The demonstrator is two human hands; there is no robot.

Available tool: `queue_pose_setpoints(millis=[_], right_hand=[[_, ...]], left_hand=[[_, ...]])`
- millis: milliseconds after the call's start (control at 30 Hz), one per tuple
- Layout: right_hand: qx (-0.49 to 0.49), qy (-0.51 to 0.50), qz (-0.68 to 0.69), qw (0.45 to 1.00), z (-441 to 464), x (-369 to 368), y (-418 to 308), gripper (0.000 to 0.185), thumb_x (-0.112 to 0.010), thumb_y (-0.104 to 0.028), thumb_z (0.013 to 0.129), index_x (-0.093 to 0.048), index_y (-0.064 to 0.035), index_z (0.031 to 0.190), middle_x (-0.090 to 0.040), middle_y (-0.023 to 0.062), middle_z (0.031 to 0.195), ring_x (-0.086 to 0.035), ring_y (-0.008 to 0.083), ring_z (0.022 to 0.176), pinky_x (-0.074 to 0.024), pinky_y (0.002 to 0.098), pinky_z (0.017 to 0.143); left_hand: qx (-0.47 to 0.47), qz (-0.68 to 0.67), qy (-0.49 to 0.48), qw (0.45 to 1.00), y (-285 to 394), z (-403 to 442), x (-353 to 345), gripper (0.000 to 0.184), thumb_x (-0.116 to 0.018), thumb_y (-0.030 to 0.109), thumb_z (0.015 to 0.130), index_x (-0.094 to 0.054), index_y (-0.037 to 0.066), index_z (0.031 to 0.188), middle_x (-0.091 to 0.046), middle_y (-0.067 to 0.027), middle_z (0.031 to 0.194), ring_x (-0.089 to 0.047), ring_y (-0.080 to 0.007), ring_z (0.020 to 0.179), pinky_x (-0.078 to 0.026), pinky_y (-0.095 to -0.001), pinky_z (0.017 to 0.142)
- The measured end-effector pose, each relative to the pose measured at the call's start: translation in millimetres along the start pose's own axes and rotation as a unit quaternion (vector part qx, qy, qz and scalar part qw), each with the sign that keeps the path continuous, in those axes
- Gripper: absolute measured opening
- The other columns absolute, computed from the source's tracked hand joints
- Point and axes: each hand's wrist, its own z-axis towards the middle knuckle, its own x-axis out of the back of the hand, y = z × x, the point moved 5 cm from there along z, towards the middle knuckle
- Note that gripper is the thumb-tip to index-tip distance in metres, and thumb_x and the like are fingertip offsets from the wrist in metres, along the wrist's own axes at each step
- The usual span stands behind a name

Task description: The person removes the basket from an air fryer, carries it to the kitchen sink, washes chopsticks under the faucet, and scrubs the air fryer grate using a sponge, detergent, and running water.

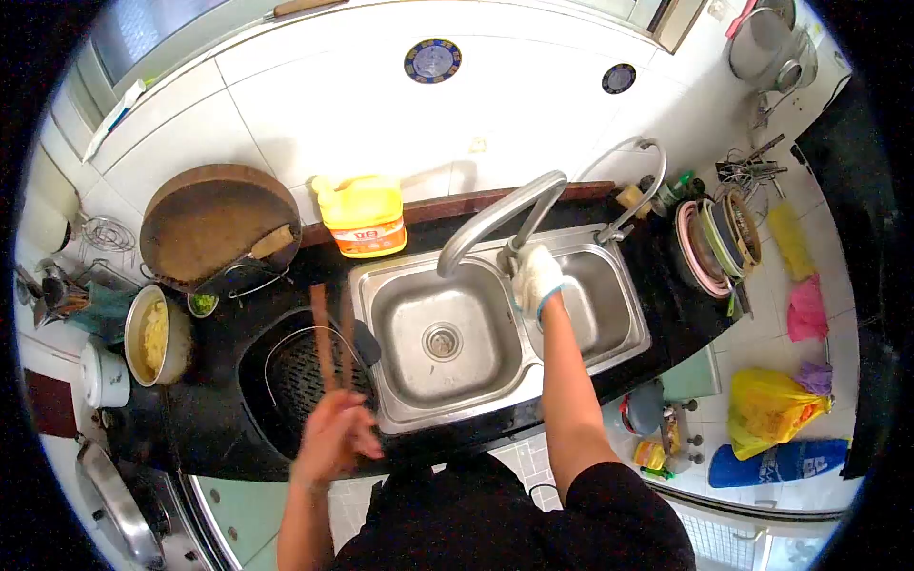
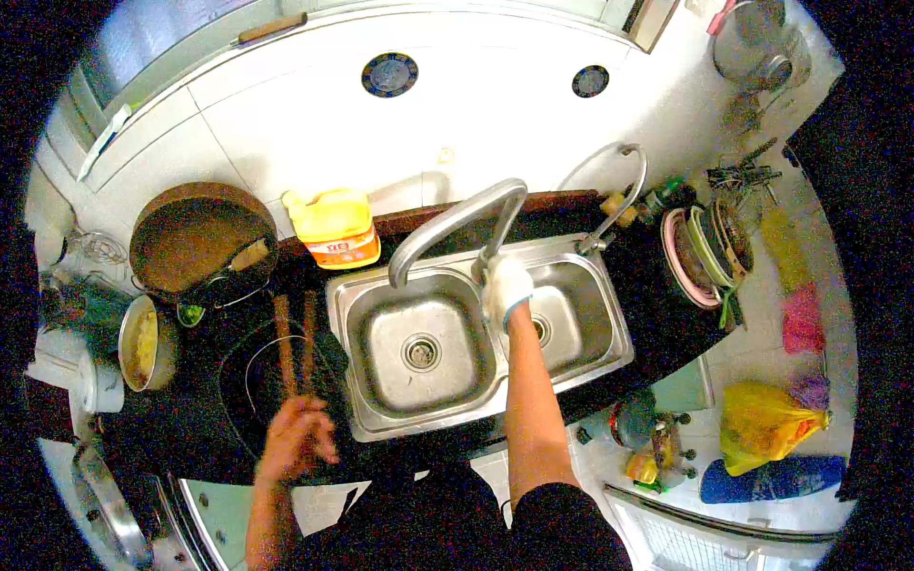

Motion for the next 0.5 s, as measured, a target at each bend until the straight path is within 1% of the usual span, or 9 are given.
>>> queue_pose_setpoints(millis=[67,100,167,233,300,367,400,433,500], right_hand=[[0.133,-0.089,-0.175,0.971,-28,6,-45,0.019,-0.051,-0.02,0.076,-0.055,-0.0015,0.079,-0.058,0.0172,0.074,-0.057,0.0324,0.071,-0.0435,0.0397,0.064],[0.133,-0.09,-0.17,0.972,-27,7,-32,0.019,-0.051,-0.02,0.076,-0.055,-0.0015,0.079,-0.058,0.0172,0.074,-0.057,0.0324,0.071,-0.0435,0.0397,0.064],[0.189,-0.086,-0.274,0.939,-19,0,15,0.017,-0.05,-0.019,0.077,-0.055,-0.0032,0.078,-0.057,0.0171,0.072,-0.056,0.0323,0.071,-0.0437,0.0391,0.064],[0.187,-0.054,-0.336,0.922,-52,13,-16,0.012,-0.056,-0.014,0.07,-0.058,-0.0046,0.078,-0.059,0.0189,0.079,-0.059,0.0326,0.074,-0.0462,0.0403,0.065],[0.272,-0.043,-0.216,0.937,-82,7,-40,0.015,-0.058,-0.018,0.067,-0.06,-0.0057,0.075,-0.06,0.0183,0.074,-0.06,0.0339,0.072,-0.0481,0.0395,0.063],[0.319,-0.159,-0.239,0.903,-103,-38,-45,0.015,-0.055,-0.019,0.069,-0.06,-0.0059,0.072,-0.06,0.0191,0.074,-0.059,0.0339,0.07,-0.0477,0.0394,0.062],[0.317,-0.21,-0.207,0.901,-116,-60,-52,0.015,-0.053,-0.019,0.071,-0.059,-0.0057,0.071,-0.059,0.0193,0.073,-0.058,0.0342,0.069,-0.047,0.0403,0.06],[0.316,-0.261,-0.173,0.895,-128,-82,-61,0.016,-0.05,-0.019,0.073,-0.058,-0.0055,0.07,-0.059,0.0194,0.072,-0.058,0.0345,0.067,-0.0463,0.0412,0.059],[0.266,-0.244,-0.105,0.927,-123,-113,-68,0.018,-0.046,-0.017,0.076,-0.057,-0.0045,0.068,-0.057,0.0201,0.068,-0.057,0.0352,0.065,-0.0453,0.0427,0.058]], left_hand=[[0.032,0.033,-0.076,0.996,-15,31,-37,0.028,-0.042,0.009,0.088,-0.039,0.003,0.115,-0.055,-0.009,0.071,-0.052,-0.0158,0.047,-0.043,-0.0261,0.037],[0.031,0.036,-0.073,0.996,-18,44,-50,0.028,-0.042,0.009,0.088,-0.039,0.003,0.115,-0.055,-0.009,0.071,-0.052,-0.0158,0.047,-0.043,-0.0261,0.037],[0.048,0.039,-0.064,0.996,-25,67,-70,0.02,-0.041,0.013,0.089,-0.042,0.005,0.107,-0.047,-0.0035,0.062,-0.04,-0.0109,0.04,-0.031,-0.0223,0.033],[0.075,0.003,-0.056,0.996,-38,88,-77,0.014,-0.04,0.018,0.09,-0.044,0.007,0.099,-0.041,-0.001,0.058,-0.035,-0.0092,0.039,-0.027,-0.0218,0.033],[0.107,-0.029,-0.046,0.993,-49,102,-85,0.014,-0.04,0.022,0.091,-0.045,0.009,0.09,-0.035,0.0015,0.055,-0.029,-0.0074,0.038,-0.023,-0.0213,0.032],[0.12,-0.008,-0.028,0.992,-56,114,-93,0.023,-0.039,0.028,0.092,-0.041,0.012,0.076,-0.03,0.0035,0.052,-0.027,-0.0067,0.038,-0.021,-0.0212,0.032],[0.122,0.002,-0.024,0.992,-67,125,-91,0.034,-0.042,0.042,0.091,-0.042,0.013,0.073,-0.032,0.0038,0.05,-0.027,-0.0072,0.036,-0.02,-0.0221,0.03],[0.12,0.006,-0.022,0.993,-72,130,-94,0.034,-0.042,0.042,0.091,-0.042,0.013,0.073,-0.032,0.0038,0.05,-0.027,-0.0072,0.036,-0.02,-0.0221,0.03],[0.141,0.06,0.025,0.988,-80,135,-95,0.037,-0.04,0.046,0.089,-0.041,0.014,0.071,-0.031,0.0037,0.049,-0.027,-0.0081,0.035,-0.02,-0.0232,0.029]])
